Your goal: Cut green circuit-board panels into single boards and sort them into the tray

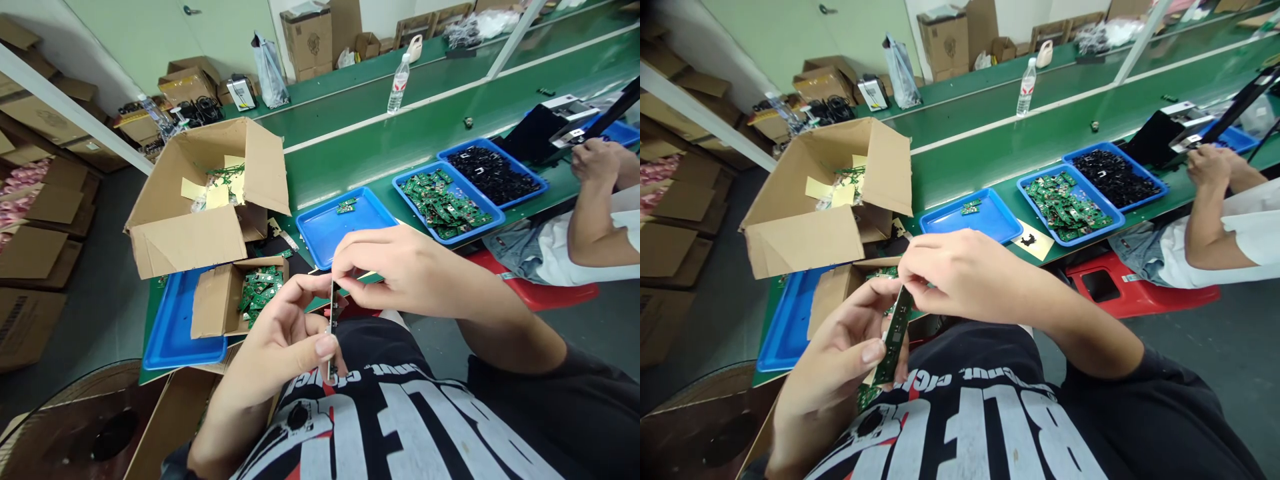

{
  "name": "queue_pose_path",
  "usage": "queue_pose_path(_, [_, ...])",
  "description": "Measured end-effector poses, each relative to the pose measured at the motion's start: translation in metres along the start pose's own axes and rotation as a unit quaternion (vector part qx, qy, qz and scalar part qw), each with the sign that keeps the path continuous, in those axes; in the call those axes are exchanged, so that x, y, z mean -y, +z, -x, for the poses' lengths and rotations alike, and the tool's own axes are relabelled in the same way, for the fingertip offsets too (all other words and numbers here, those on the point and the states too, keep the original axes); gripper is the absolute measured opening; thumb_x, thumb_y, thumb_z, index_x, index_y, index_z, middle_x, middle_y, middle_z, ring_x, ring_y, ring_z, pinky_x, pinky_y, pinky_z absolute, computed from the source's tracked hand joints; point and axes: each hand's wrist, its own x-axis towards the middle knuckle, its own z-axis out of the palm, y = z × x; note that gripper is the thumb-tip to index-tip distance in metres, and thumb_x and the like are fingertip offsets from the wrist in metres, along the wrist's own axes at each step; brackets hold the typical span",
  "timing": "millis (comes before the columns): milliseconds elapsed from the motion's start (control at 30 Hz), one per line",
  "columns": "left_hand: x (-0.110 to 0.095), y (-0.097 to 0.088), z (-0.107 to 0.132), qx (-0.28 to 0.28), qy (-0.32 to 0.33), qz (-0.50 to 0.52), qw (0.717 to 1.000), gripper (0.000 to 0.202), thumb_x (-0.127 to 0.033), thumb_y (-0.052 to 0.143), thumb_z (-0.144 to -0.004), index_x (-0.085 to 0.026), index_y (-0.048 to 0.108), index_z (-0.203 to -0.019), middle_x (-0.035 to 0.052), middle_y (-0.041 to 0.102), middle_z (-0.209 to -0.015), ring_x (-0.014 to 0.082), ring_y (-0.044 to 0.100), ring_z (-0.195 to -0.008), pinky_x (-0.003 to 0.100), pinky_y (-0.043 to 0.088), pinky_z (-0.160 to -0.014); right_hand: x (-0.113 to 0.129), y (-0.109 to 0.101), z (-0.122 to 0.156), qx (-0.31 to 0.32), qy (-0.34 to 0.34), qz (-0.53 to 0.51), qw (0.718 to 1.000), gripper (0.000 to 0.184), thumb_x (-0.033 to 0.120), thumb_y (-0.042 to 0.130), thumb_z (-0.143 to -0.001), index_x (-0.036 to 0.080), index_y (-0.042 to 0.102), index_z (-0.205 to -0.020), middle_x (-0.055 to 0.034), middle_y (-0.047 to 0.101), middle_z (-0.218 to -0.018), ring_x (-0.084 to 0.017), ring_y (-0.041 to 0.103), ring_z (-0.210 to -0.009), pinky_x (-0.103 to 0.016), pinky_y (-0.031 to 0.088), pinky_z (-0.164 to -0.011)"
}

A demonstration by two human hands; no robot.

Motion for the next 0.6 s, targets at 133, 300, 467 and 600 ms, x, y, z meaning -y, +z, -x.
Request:
queue_pose_path(133, [-0.0011,-0.0006,0.0004,0.006,-0.020,0.023,1.000,0.041,-0.024,0.064,-0.071,-0.019,0.044,-0.106,0.0091,0.052,-0.109,0.0073,0.060,-0.050,0.015,0.043,-0.035,-0.0043,-0.0034,-0.0001,0.035,0.018,-0.067,0.997,0.013,0.013,0.045,-0.078,0.015,0.057,-0.073,-0.0017,0.059,-0.075,-0.010,0.050,-0.067,-0.022,0.037,-0.060])
queue_pose_path(300, [-0.0017,-0.0031,-0.0010,0.038,-0.031,0.066,0.997,0.040,-0.024,0.063,-0.071,-0.020,0.044,-0.106,0.0069,0.055,-0.104,0.0092,0.062,-0.051,0.014,0.044,-0.036,-0.0060,-0.0051,-0.0014,0.062,0.045,-0.116,0.990,0.013,0.014,0.045,-0.077,0.016,0.057,-0.072,-0.0006,0.059,-0.073,-0.009,0.050,-0.065,-0.022,0.037,-0.059])
queue_pose_path(467, [-0.0021,-0.0035,-0.0012,0.044,-0.042,0.084,0.995,0.039,-0.024,0.063,-0.071,-0.019,0.046,-0.105,0.0053,0.059,-0.095,0.0097,0.062,-0.050,0.013,0.044,-0.035,-0.0073,-0.0060,-0.0022,0.084,0.080,-0.161,0.980,0.012,0.015,0.045,-0.075,0.016,0.056,-0.072,0.0004,0.059,-0.072,-0.008,0.050,-0.062,-0.021,0.037,-0.056])
queue_pose_path(600, [-0.0016,-0.0052,-0.0011,0.042,-0.044,0.089,0.994,0.039,-0.024,0.062,-0.072,-0.018,0.045,-0.106,0.0042,0.061,-0.085,0.0067,0.058,-0.045,0.012,0.044,-0.037,-0.0097,-0.0064,-0.0027,0.105,0.116,-0.203,0.967,0.012,0.015,0.045,-0.075,0.016,0.056,-0.074,0.0016,0.058,-0.070,-0.007,0.050,-0.059,-0.019,0.037,-0.053])
